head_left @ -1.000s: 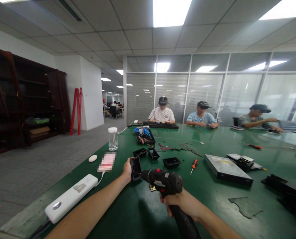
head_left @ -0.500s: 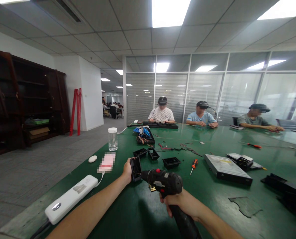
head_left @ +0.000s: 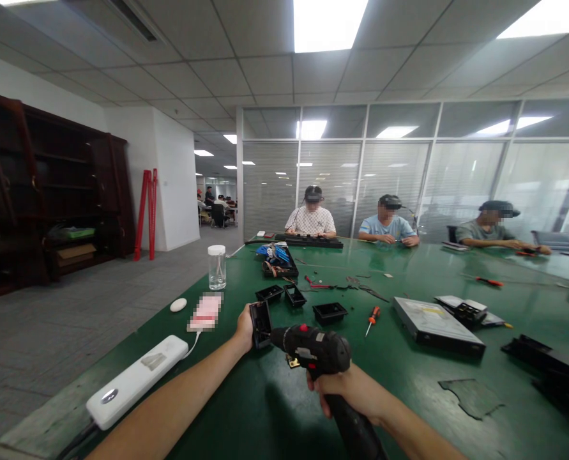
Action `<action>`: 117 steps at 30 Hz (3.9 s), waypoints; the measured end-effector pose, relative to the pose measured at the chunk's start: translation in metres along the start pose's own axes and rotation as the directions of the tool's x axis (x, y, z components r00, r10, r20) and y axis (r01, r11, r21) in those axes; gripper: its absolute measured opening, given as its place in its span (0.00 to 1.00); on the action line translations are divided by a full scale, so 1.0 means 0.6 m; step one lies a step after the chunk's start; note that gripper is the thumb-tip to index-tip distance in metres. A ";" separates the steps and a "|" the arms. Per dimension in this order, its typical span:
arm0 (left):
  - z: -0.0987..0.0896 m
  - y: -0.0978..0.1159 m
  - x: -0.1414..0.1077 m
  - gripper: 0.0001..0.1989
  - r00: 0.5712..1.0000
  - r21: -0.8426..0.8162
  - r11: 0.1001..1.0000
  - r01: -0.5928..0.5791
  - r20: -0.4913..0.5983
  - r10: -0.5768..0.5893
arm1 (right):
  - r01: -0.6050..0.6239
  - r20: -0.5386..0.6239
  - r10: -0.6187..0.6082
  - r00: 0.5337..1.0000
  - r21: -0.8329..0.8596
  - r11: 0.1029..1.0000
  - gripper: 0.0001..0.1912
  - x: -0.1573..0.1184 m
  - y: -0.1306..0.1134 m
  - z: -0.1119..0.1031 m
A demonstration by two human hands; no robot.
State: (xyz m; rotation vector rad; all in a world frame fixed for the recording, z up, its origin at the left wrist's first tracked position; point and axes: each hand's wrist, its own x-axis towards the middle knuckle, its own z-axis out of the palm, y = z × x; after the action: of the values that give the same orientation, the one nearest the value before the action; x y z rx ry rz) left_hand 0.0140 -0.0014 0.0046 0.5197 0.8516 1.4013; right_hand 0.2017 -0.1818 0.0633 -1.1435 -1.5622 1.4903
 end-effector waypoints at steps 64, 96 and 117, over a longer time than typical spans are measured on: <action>-0.005 -0.004 0.008 0.09 1.000 -0.002 1.000 -0.013 0.013 0.013 | 0.007 0.017 -0.007 1.000 0.012 1.000 0.06 0.000 0.004 -0.004; -0.006 -0.006 0.014 0.12 0.999 0.023 1.000 0.007 0.047 -0.008 | 0.151 0.133 -0.164 0.977 0.102 0.983 0.12 0.003 0.008 -0.013; -0.002 -0.003 0.003 0.11 1.000 0.019 1.000 0.004 0.008 -0.004 | 0.169 0.061 -0.169 0.984 0.002 0.986 0.11 0.000 0.005 -0.010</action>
State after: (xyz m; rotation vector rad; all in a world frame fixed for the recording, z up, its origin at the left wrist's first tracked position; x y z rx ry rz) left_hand 0.0143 -0.0003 0.0023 0.5376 0.8593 1.3880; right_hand 0.2076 -0.1795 0.0609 -0.9496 -1.6601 1.4215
